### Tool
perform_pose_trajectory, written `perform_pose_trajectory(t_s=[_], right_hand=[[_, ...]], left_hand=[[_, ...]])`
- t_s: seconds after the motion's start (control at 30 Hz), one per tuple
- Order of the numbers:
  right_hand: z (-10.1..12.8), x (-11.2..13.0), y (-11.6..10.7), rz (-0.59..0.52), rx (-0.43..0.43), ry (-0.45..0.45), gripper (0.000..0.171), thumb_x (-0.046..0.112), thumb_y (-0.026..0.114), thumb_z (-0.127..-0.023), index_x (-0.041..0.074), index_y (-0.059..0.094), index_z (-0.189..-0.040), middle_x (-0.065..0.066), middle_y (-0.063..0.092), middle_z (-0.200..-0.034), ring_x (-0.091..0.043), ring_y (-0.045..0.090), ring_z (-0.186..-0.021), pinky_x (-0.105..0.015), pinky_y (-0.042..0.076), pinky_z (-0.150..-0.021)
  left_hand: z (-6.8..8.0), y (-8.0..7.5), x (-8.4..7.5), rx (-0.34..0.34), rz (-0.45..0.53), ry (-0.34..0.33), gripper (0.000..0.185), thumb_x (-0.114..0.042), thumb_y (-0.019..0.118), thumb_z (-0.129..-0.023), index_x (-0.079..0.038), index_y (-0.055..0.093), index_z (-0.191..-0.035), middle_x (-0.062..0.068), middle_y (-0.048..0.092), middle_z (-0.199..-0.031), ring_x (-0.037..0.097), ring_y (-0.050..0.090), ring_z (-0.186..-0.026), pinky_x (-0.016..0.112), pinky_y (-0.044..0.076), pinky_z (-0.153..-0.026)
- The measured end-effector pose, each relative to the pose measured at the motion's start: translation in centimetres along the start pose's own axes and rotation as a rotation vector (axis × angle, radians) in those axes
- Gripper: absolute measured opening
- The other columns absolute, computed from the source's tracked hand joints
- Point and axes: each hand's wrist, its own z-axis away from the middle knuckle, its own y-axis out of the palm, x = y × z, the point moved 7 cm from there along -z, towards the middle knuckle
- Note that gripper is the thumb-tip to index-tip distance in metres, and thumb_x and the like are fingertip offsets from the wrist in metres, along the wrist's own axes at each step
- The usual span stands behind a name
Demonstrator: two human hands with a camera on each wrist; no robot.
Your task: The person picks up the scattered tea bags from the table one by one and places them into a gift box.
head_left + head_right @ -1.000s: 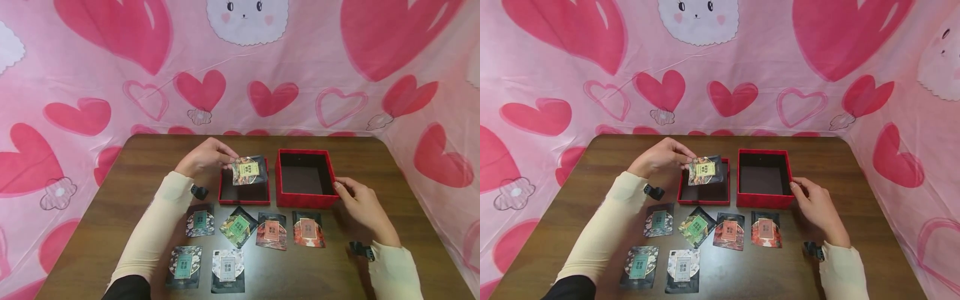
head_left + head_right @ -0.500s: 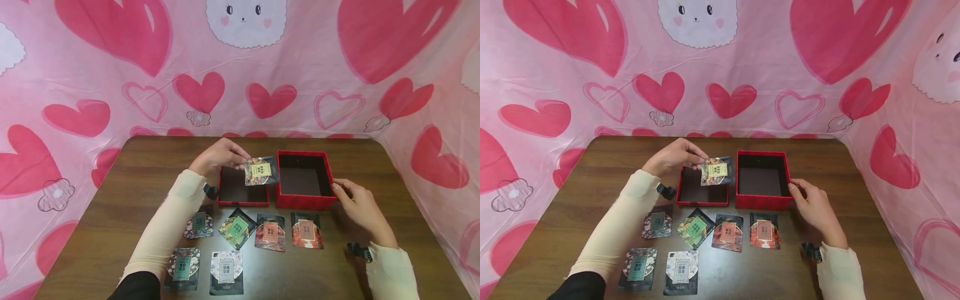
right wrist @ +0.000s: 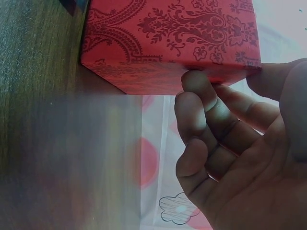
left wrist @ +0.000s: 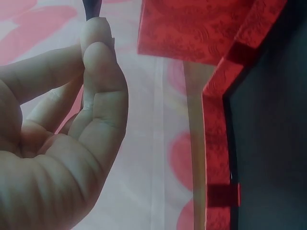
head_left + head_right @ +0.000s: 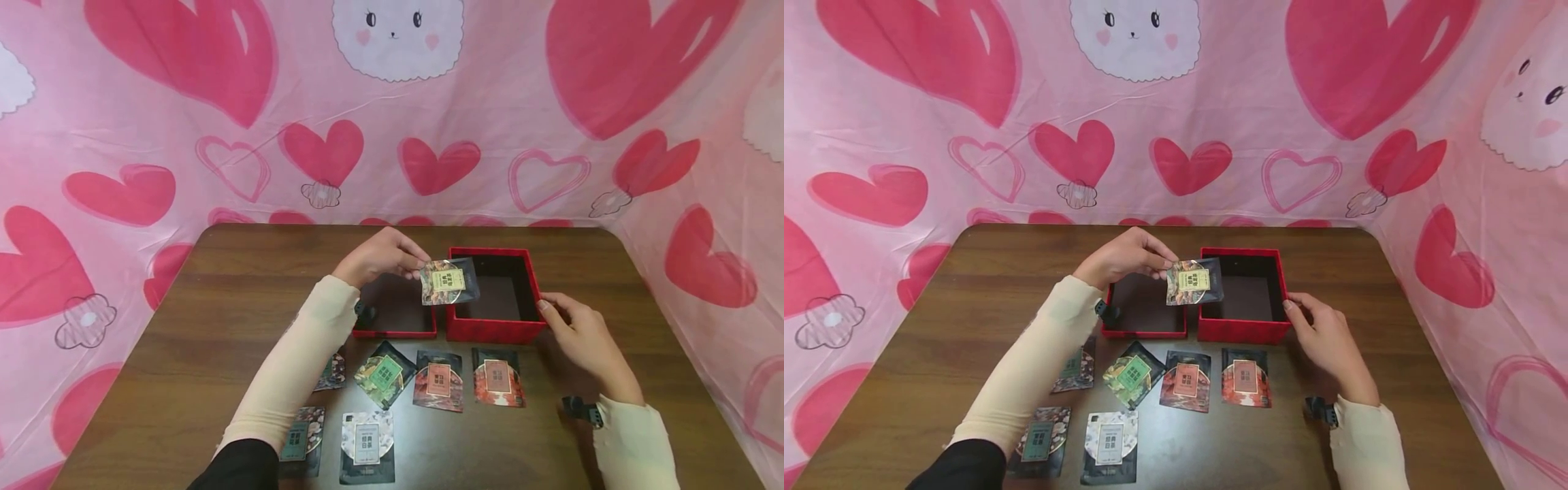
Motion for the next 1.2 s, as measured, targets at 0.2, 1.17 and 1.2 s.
perform_pose_trajectory(t_s=[0.2, 1.17, 1.2], right_hand=[[0.1, 0.0, 0.0, -0.009, -0.004, -0.003, 0.038, 0.027, 0.052, -0.106, 0.000, 0.062, -0.131, -0.021, 0.069, -0.117, -0.035, 0.065, -0.103, -0.059, 0.050, -0.086], [0.1, -0.3, 0.2, -0.037, 0.036, 0.063, 0.044, 0.033, 0.049, -0.107, 0.000, 0.059, -0.135, -0.025, 0.063, -0.126, -0.040, 0.062, -0.107, -0.064, 0.047, -0.090], [0.1, -0.3, 0.2, -0.039, 0.042, 0.068, 0.045, 0.033, 0.049, -0.107, 0.000, 0.058, -0.136, -0.025, 0.063, -0.127, -0.040, 0.061, -0.107, -0.064, 0.047, -0.091]], left_hand=[[-1.0, 1.3, -0.3, 0.017, 0.000, 0.012, 0.013, 0.003, 0.070, -0.091, 0.006, 0.076, -0.102, 0.017, 0.073, -0.093, 0.026, 0.067, -0.069, 0.052, 0.055, -0.086], [-3.2, 4.7, -1.7, 0.056, -0.014, 0.009, 0.018, -0.004, 0.072, -0.092, 0.004, 0.075, -0.109, 0.017, 0.074, -0.087, 0.020, 0.070, -0.069, 0.040, 0.057, -0.070], [-3.2, 4.7, -1.7, 0.056, -0.016, 0.011, 0.018, -0.004, 0.072, -0.092, 0.004, 0.075, -0.109, 0.017, 0.074, -0.087, 0.021, 0.070, -0.070, 0.040, 0.057, -0.071]])
